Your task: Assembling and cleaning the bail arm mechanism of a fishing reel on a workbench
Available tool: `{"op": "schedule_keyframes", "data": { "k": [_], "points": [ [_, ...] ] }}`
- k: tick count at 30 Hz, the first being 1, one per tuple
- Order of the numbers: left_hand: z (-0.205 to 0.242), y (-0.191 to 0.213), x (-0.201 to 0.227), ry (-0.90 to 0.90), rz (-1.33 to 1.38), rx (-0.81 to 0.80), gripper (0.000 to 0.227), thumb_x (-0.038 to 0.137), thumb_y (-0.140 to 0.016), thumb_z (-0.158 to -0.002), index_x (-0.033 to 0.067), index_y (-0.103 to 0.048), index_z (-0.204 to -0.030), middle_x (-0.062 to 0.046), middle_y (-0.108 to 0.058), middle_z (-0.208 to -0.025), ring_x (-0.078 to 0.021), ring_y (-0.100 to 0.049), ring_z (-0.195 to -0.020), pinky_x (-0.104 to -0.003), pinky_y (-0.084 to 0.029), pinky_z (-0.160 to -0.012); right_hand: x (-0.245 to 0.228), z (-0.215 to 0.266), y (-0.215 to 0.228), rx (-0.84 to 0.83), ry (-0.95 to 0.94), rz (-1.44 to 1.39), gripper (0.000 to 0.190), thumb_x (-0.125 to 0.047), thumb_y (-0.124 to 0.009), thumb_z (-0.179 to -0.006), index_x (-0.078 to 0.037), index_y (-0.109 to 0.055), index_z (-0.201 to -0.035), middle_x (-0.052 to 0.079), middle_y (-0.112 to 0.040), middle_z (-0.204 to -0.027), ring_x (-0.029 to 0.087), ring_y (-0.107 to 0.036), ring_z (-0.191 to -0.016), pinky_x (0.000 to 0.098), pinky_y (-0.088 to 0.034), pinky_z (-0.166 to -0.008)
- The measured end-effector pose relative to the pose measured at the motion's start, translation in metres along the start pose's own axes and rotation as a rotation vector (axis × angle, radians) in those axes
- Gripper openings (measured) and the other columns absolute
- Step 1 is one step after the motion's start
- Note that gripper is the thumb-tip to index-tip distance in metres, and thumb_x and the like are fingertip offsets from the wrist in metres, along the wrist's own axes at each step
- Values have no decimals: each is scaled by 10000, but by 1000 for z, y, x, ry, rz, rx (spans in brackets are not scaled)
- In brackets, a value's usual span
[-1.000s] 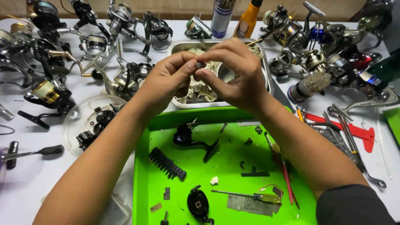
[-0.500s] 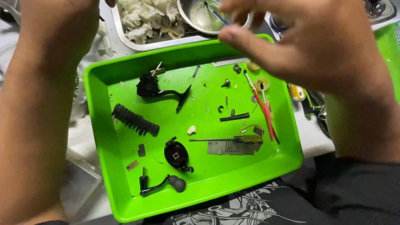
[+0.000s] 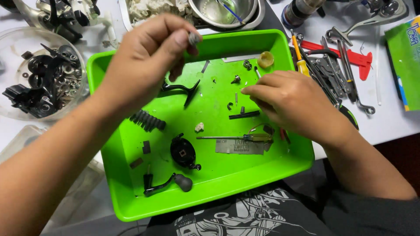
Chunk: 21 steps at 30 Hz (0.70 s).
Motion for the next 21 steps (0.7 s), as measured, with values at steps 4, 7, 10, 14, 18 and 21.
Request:
{"op": "schedule_keyframes", "data": {
  "k": [4, 7, 10, 14, 18, 21],
  "points": [
    [26, -33, -27, 96, 227, -82, 246, 254, -491, -1080, 50, -599, -1164, 39, -404, -663, -65, -380, -558, -210, -385, -509, 2, -6, -34, -108, 80, 195, 471, -5, -748, -759, -206, -757, -1185, 51, -688, -950, 260, -639, -783, 407, -524, -603],
    [35, -42, -51, 216, 352, -124, 244, 294, -508, -1063, 78, -598, -1132, 61, -336, -668, -59, -291, -545, -216, -295, -473, -2, -12, -43, -133, 117, 268, 258, -153, -740, -782, -211, -721, -1032, 36, -629, -893, 267, -601, -793, 410, -489, -575],
    [39, -44, -64, 261, 424, -132, 259, 310, -514, -1057, 79, -594, -1144, 47, -349, -699, -65, -287, -574, -216, -285, -489, -4, -14, -49, -106, 184, 343, 82, -216, -705, -843, -200, -659, -908, 26, -608, -903, 247, -588, -830, 387, -465, -603],
    [39, -44, -77, 149, 472, -58, 219, 154, -485, -1085, 27, -629, -1191, -22, -530, -734, -23, -399, -500, -180, -382, -446, -1, -13, -38, 33, 164, 217, 49, -144, -685, -868, -190, -680, -852, -5, -639, -904, 206, -615, -826, 337, -472, -648],
    [37, -43, -83, 161, 451, -43, 209, 151, -491, -1082, 34, -636, -1175, -30, -536, -734, -27, -406, -492, -185, -375, -437, 8, -22, -8, 69, 17, -225, 77, -75, -745, -837, -66, -713, -905, 113, -687, -797, 308, -689, -755, 400, -550, -658],
    [38, -43, -87, 180, 467, -40, 212, 153, -491, -1079, 35, -632, -1185, -31, -522, -731, -31, -398, -494, -194, -373, -437, 6, -35, 25, 184, -65, -463, 87, -32, -750, -846, -96, -738, -904, 70, -700, -797, 262, -689, -741, 366, -557, -692]
  ]
}}
Point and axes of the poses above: each hand's wrist, its own z-axis away from the middle knuckle, its own y-axis out of the back of the hand, x = y × z, the point moved 9 cm from there along -z, towards the middle knuckle
